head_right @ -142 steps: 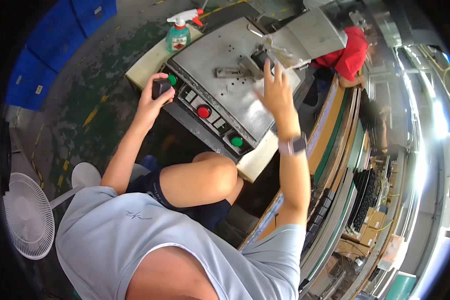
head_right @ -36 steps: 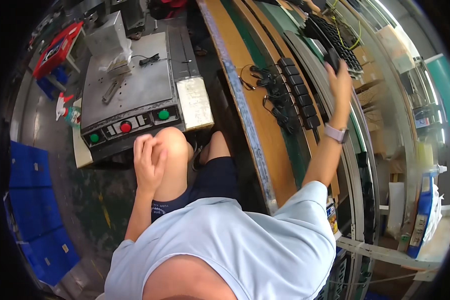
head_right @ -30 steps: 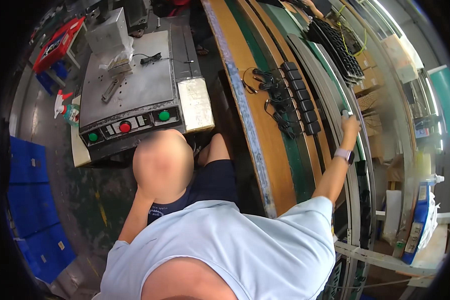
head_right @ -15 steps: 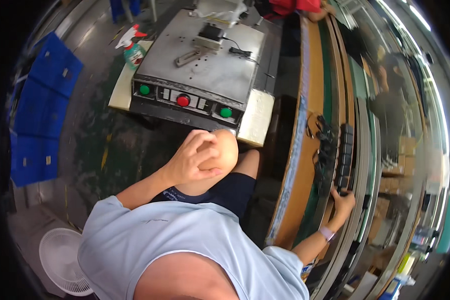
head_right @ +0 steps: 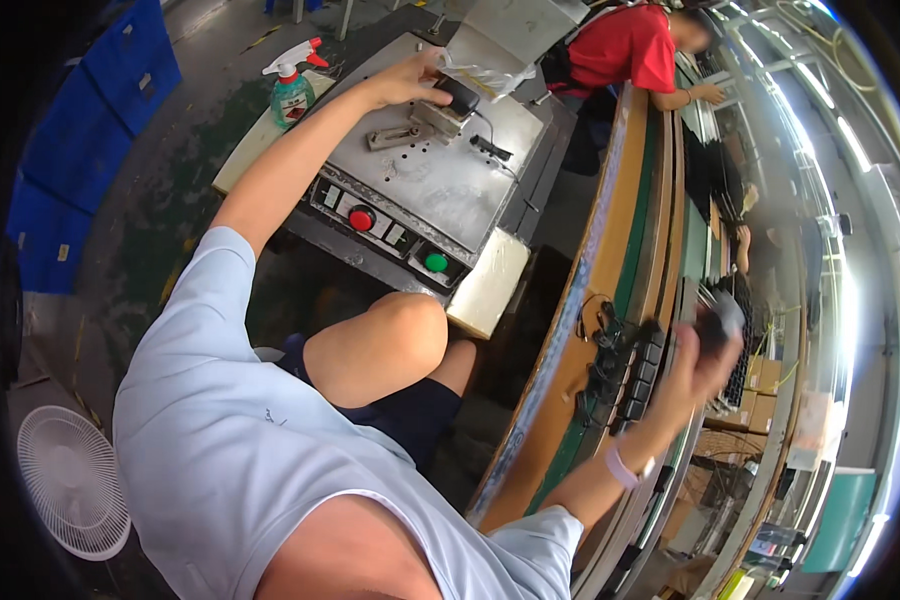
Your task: Operating a pneumatic press machine to assemble electronic components and verifying them using a handheld device.
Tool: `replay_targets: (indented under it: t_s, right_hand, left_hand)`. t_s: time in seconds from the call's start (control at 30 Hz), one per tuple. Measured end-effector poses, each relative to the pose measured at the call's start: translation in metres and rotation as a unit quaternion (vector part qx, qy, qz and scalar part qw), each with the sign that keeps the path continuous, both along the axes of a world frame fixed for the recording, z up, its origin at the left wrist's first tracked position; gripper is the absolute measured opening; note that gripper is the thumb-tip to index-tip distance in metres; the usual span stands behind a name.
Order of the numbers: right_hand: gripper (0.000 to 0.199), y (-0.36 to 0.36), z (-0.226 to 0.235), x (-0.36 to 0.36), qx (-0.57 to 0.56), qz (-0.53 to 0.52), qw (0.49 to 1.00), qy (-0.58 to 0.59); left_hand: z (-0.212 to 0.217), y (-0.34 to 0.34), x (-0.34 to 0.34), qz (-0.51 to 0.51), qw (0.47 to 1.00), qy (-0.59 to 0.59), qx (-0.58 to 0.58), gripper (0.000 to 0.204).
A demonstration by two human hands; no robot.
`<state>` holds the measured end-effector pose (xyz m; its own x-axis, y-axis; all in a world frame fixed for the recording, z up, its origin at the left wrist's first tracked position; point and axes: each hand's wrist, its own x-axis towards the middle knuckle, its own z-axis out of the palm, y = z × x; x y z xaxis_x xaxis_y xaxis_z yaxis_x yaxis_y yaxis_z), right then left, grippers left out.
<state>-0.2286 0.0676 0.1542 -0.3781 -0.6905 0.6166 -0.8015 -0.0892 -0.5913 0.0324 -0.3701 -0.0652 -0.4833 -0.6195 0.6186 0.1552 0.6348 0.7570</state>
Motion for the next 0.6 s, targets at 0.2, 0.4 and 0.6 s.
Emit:
replay_targets:
  t_s: [0.2,0.4,0.6]
  right_hand:
    - [0.048,-0.182,-0.132,0.04,0.114,0.158,0.977,-0.086]
    - [0.054,-0.313,-0.178,0.084,0.098,0.244,0.933,0.247]
    - [0.053,-0.331,-0.173,0.093,0.139,0.305,0.917,0.216]
  left_hand:
    - [0.02,0.071,0.067,-0.247,0.883,0.205,0.342,0.071]
    - [0.001,0.222,0.159,-0.193,0.745,0.437,0.466,0.054]
    - [-0.026,0.248,0.182,0.02,0.811,0.31,0.496,0.041]
